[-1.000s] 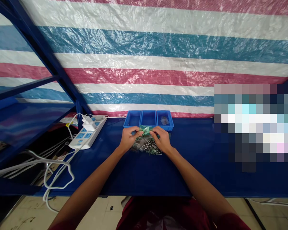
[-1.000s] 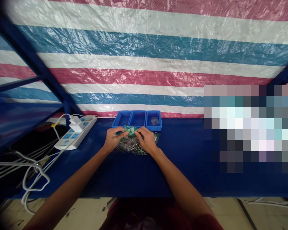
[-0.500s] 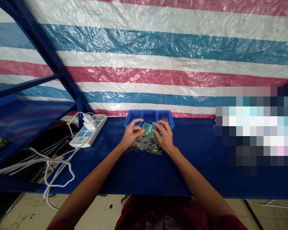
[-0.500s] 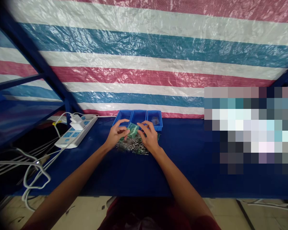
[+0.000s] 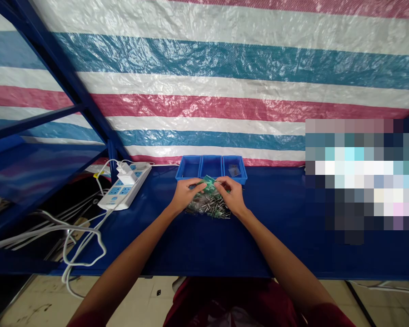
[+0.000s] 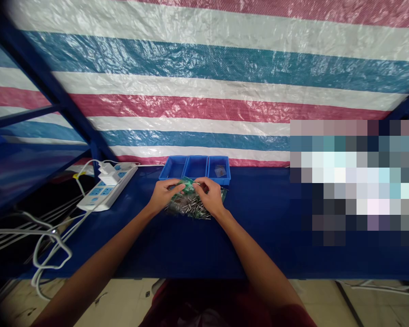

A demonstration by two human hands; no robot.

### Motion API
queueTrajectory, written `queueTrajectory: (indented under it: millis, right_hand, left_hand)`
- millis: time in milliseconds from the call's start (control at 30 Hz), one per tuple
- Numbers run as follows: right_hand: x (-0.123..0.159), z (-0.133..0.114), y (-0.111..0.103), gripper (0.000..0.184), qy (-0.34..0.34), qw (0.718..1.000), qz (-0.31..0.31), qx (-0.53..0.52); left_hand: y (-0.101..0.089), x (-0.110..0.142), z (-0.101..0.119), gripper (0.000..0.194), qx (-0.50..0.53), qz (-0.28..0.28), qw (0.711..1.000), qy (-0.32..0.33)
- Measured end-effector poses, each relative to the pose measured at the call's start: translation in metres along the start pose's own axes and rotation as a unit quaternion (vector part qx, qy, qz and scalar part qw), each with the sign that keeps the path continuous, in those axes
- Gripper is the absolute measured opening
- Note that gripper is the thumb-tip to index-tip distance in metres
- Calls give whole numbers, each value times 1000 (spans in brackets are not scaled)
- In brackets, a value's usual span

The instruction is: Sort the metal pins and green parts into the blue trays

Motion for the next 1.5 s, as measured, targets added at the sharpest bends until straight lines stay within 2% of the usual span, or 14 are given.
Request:
queueTrajectory:
  millis: [133,367,533,600,767,833,1000,1133,1267,1367,1500]
  right_hand:
    - [1,3,1,27,63,996,-32,-46]
    - [0,0,0,30,91,993,-40,-58]
    - [0,-2,0,26,109,990,-27,-80]
    - [0,-3,0,24,100,992,-35,-73]
    - [1,-5,0,24,45,997,-65,-26]
    - [1,-4,1,24,37,996,-79,-14]
    - [2,1,2,24,49,997,-63,-16]
    - [3,6,2,26,57,997,-54,-25]
    - [3,7,3,26,45,997,-49,-31]
    - [2,5,3,25,40,998,-44,-37]
    - [0,0,1,26,25,999,-32,-3]
  left_hand:
    - [1,2,-1,34,24,23,999,-19]
    - [0,3,-1,37,21,54,998,-20]
    - [2,2,-8,42,49,31,997,-43]
    - [1,2,-8,41,45,28,998,-35]
    - [-1,3,-4,34,-16,-4,999,40]
    - [-2,3,-2,33,-28,-8,998,51]
    - [0,3,-4,49,24,15,999,-21]
    - [3,1,-4,42,73,8,995,-73]
    - [4,1,-3,44,92,32,992,-85]
    - [6,2,-5,37,85,40,991,-94]
    - [4,1,-8,30,49,75,995,-52]
Point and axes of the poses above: each hand's wrist, its own x-axis away from the middle knuckle, its own y-axis out of the palm, z = x × y, the point moved 1 cm from there along -x, towards the middle knuckle, and after that the axes turned 14 degrees about z, right-handed, at the moved point
